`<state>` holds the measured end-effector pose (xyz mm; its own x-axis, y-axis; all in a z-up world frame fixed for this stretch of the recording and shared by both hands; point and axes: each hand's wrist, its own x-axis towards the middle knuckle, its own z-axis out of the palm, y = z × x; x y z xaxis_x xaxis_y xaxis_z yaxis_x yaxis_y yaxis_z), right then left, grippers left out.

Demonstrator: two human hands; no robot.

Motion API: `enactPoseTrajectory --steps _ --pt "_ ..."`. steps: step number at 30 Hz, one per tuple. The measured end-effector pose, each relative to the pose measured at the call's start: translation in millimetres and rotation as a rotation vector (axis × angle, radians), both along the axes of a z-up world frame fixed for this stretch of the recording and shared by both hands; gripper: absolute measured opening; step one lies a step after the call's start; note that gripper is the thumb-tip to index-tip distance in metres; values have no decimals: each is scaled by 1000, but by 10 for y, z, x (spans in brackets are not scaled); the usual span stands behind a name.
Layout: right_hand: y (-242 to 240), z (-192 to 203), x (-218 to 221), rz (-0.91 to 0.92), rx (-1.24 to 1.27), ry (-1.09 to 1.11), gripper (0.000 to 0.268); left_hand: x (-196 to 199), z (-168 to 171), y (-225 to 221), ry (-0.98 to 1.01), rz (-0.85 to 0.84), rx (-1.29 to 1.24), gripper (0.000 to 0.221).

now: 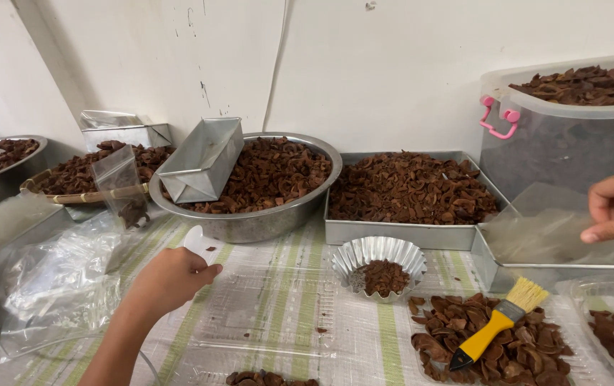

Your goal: Packaging dried organic material into small bags and containers using a spoon

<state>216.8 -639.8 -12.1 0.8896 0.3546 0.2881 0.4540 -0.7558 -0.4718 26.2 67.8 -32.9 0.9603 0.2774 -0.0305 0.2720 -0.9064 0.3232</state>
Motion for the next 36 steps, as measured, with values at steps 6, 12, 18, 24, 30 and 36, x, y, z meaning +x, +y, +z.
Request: enactPoseTrajectory --steps 6,12,18,24,30,36 --pt "95 98 -64 84 -30 -139 34 31 -33 42 -49 -10 18 54" --pt "-69 73 205 -54 -103 -284 14 16 5 11 -76 -9 76 54" --pt "17 200 302 -135 -119 -360 14 -12 44 -59 -118 -107 21 47" --pt "1590 751 -922 69 141 -448 7 -184 221 -212 -100 -331 -119 44" --pt "3201 1179 -1897 94 176 -255 12 -381 367 -253 -379 -621 -406 30" --pt "4298 891 -2057 272 14 18 1 -439 240 -346 -885 -650 -490 102"
